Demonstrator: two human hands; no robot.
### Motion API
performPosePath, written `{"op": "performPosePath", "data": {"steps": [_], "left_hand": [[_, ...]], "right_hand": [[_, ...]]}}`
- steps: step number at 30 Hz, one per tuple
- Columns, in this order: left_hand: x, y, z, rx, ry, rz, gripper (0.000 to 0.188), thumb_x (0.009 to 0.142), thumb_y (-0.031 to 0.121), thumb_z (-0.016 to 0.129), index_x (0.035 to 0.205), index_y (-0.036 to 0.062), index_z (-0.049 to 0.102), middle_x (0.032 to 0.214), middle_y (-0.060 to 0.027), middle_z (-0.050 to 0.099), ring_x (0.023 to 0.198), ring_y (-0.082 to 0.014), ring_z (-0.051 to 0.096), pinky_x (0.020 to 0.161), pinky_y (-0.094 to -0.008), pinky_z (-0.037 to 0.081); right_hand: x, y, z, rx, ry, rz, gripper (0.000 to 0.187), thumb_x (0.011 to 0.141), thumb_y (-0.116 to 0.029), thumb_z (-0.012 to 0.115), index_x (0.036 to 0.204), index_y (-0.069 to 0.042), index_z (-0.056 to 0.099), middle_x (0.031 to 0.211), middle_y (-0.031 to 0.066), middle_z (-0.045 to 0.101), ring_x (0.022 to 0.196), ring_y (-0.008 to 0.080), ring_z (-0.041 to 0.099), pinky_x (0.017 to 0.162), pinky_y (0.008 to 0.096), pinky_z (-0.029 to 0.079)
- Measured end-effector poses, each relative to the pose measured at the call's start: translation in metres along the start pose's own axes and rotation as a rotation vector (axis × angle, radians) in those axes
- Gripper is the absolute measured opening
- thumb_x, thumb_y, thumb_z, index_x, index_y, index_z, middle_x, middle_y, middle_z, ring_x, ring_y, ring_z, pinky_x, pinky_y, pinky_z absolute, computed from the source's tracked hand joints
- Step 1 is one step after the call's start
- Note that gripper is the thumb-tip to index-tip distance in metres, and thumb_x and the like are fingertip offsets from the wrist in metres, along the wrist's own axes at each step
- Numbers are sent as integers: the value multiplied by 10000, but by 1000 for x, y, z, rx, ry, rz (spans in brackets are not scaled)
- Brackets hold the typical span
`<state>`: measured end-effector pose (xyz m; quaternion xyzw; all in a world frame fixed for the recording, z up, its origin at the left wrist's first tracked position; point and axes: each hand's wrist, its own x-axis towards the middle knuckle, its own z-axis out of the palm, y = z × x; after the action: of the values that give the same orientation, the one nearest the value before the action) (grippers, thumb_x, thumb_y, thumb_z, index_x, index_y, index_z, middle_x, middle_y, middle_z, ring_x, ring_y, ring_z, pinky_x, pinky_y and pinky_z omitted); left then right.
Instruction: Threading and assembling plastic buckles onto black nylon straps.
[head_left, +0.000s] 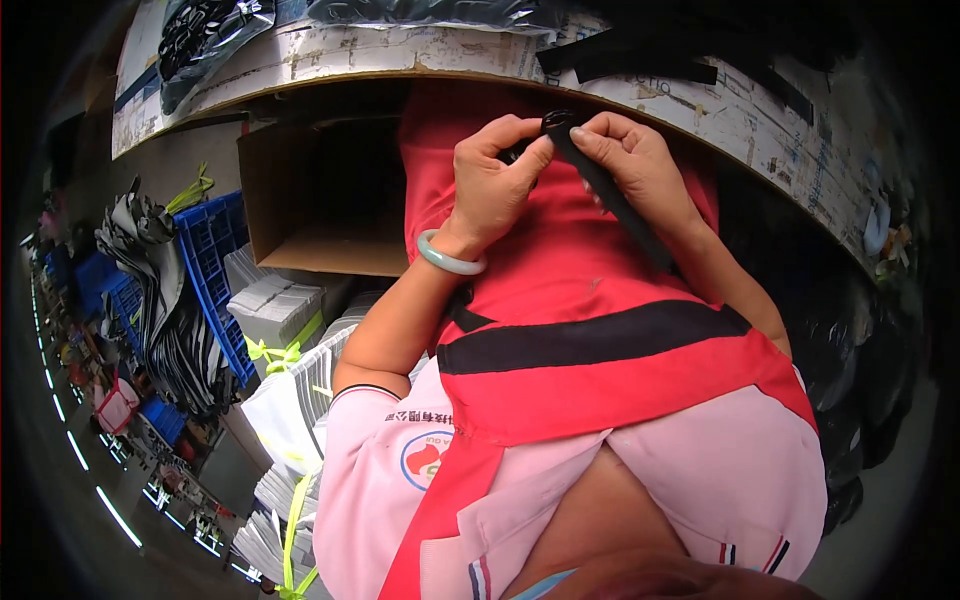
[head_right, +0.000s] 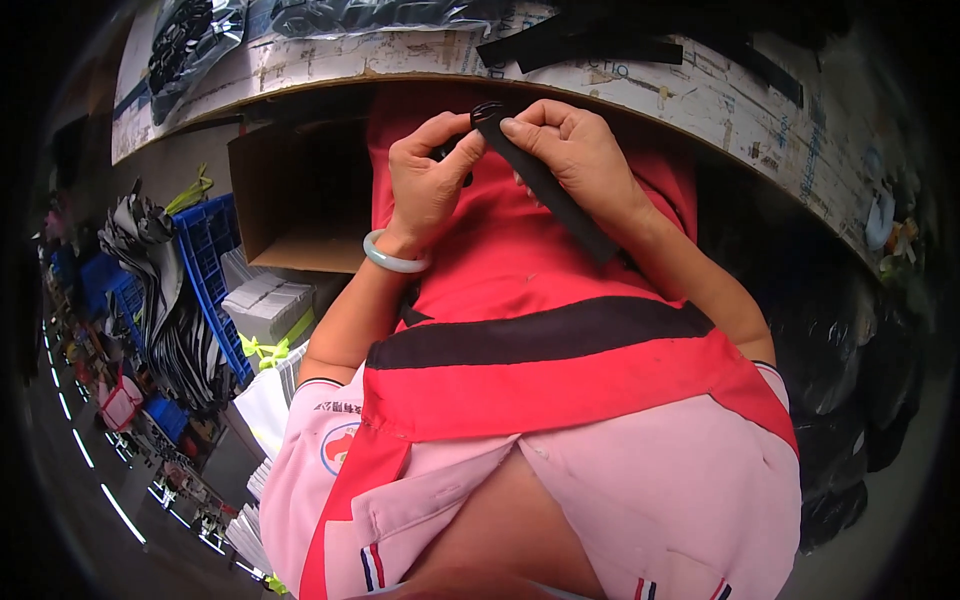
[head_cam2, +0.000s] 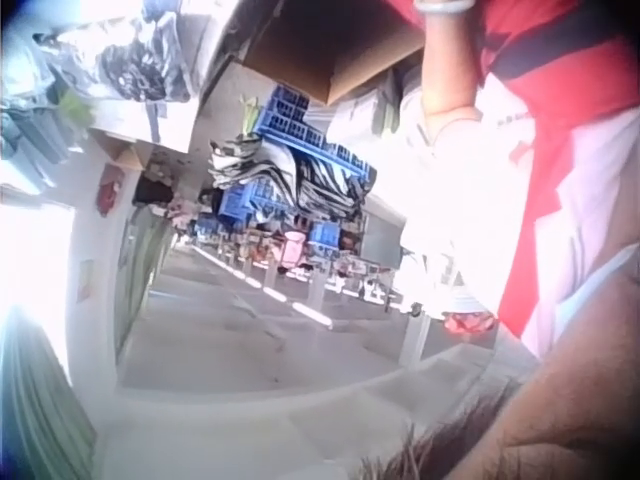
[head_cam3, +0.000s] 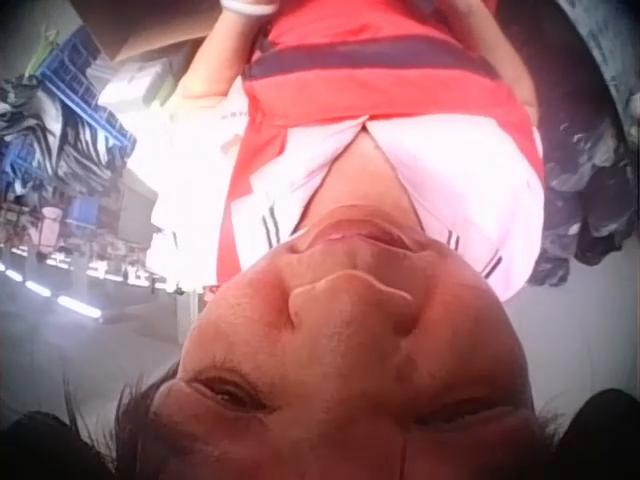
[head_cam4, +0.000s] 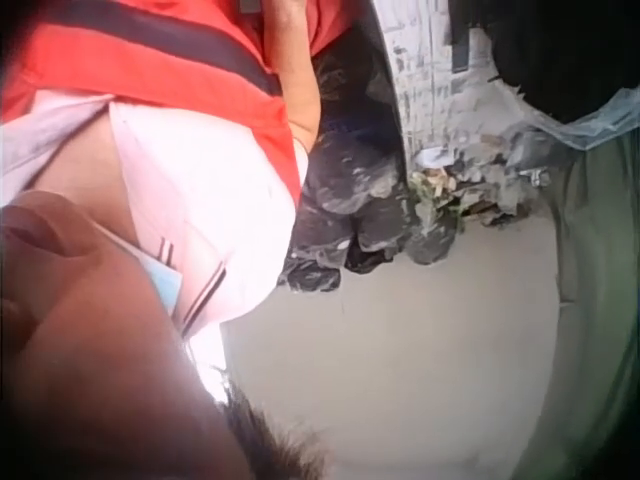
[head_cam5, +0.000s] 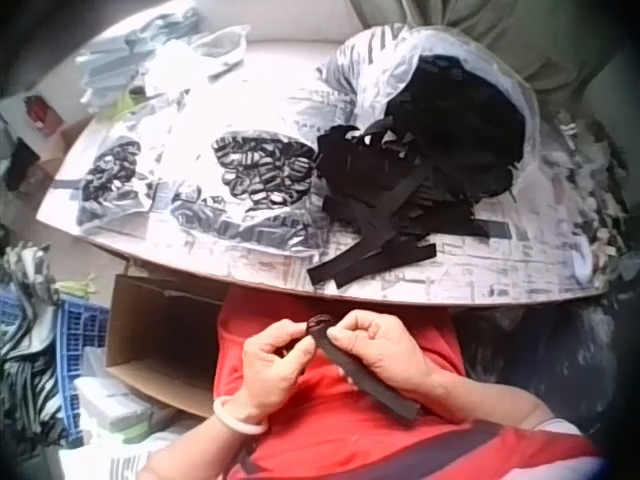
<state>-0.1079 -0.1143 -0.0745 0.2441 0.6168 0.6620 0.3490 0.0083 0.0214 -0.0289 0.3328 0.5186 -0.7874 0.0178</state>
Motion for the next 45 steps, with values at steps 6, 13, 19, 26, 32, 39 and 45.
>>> {"op": "performPosePath", "data": {"steps": [6, 13, 19, 26, 32, 39, 45], "left_hand": [[1, -6, -7, 252, 133, 371, 103, 800, -2, 690, 901, -27, 684, 727, -101, 612, 630, -182, 587, 555, -292, 446], [7, -12, -20, 642, 82, 611, 62, 767, 81, 661, 826, 63, 663, 780, -105, 585, 713, -321, 615, 621, -387, 508], [-7, -7, -51, -394, 142, -237, 182, 853, 190, 695, 901, 17, 719, 721, -75, 682, 547, -130, 594, 452, -266, 448], [-4, -24, -53, -411, 265, -216, 125, 768, 151, 759, 754, 28, 748, 594, -37, 646, 438, -107, 536, 381, -250, 401], [-6, -19, -41, -201, 326, -21, 164, 814, 159, 739, 835, -3, 746, 616, 3, 629, 505, -57, 523, 434, -234, 386], [-18, 17, -67, -246, 405, -9, 119, 838, 93, 731, 903, -7, 733, 658, 56, 613, 562, -5, 492, 476, -178, 361], [-8, 7, -42, -171, 365, -12, 90, 855, 46, 709, 933, 4, 726, 726, 48, 627, 594, -7, 492, 498, -170, 360]], "right_hand": [[19, 14, 8, 158, 14, -24, 201, 967, -244, 585, 951, -44, 579, 657, 3, 567, 497, 53, 513, 449, 187, 433], [39, 19, 5, 124, -97, -63, 214, 1013, -289, 506, 1057, -81, 528, 753, -36, 489, 621, 30, 429, 551, 171, 359], [60, -2, 18, -51, -222, -60, 155, 981, -177, 563, 1071, -51, 558, 827, -2, 601, 716, 56, 541, 643, 180, 428], [53, 9, 48, -433, -239, -399, 125, 966, -97, 574, 994, -5, 654, 877, -3, 620, 820, 77, 565, 746, 197, 436], [34, -6, 38, -384, -100, -692, 125, 966, -68, 560, 1052, -16, 634, 762, 6, 595, 696, 45, 530, 640, 187, 400], [42, -3, 67, -349, -93, -310, 100, 913, -123, 662, 904, -24, 645, 723, -8, 616, 545, 45, 564, 471, 171, 416], [43, -1, 47, -187, -71, -113, 166, 903, -159, 670, 847, -23, 593, 686, 33, 638, 512, 63, 577, 444, 182, 434]]}}
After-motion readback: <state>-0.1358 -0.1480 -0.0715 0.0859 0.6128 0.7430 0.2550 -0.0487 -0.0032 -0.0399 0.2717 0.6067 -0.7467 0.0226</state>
